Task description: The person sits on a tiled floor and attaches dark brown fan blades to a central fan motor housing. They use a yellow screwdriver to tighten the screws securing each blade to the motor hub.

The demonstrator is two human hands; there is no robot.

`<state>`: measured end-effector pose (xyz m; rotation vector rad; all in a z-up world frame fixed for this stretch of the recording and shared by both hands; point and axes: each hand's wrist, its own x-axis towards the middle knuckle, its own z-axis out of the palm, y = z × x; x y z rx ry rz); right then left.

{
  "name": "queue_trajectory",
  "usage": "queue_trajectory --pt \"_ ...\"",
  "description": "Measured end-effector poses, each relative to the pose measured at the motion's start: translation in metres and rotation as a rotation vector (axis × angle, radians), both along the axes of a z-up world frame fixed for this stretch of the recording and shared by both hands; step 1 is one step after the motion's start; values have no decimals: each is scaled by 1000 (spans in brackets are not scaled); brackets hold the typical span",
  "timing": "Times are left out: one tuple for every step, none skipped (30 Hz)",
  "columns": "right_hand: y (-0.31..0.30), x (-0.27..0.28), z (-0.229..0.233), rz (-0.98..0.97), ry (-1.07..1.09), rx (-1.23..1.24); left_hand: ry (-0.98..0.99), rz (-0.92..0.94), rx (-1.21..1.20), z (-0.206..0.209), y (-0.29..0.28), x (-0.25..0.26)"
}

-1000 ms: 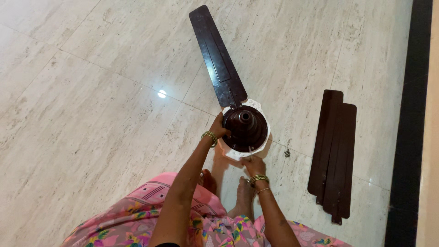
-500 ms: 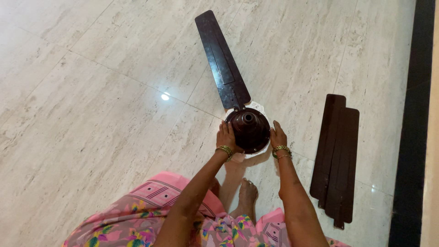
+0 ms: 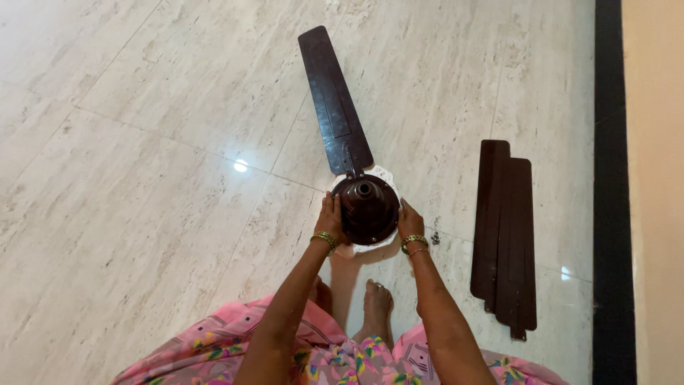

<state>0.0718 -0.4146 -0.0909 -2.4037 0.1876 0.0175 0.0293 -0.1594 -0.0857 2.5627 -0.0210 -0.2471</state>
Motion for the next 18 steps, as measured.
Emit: queue_trajectory --pt "2 -3 1 -3 6 5 6 -17 14 0 3 1" --pt "2 -5 3 -6 11 10 16 -32 18 1 6 3" --pt "0 -6 6 28 20 -1 26 -45 21 3 9 3" --pt "-2 -7 8 62 28 -14 36 -58 25 4 9 4" --pt "-5 -10 12 101 39 -26 52 -63 30 6 9 3" --pt "-13 -14 16 117 73 57 67 -68 35 8 9 2" --pt "-26 -15 21 137 106 141 83 -69 42 10 11 1" --pt "-38 -15 28 157 140 225 72 -37 44 12 13 -1" --pt "-55 -18 36 83 209 178 65 0 43 12 13 -6" --pt "-75 -22 46 9 276 131 57 37 42 12 12 -11" --pt "-95 -28 55 -131 306 178 72 96 23 9 12 -18" --pt "-117 -35 66 -220 277 99 86 154 5 6 11 -24" --pt "-137 -42 77 -404 319 194 101 215 -11 2 11 -32" --pt "-153 -53 85 -401 275 -16 81 233 -8 -1 11 -41" --pt "-168 -61 95 -450 276 -101 59 249 -4 -4 7 -47" --pt "-179 -66 101 -549 339 -115 37 264 -1 -7 5 -53" --pt "-189 -74 106 -651 404 -134 48 265 -5 -11 0 -60" --pt "-195 -78 109 -748 377 -125 59 265 -10 -15 -3 -64"
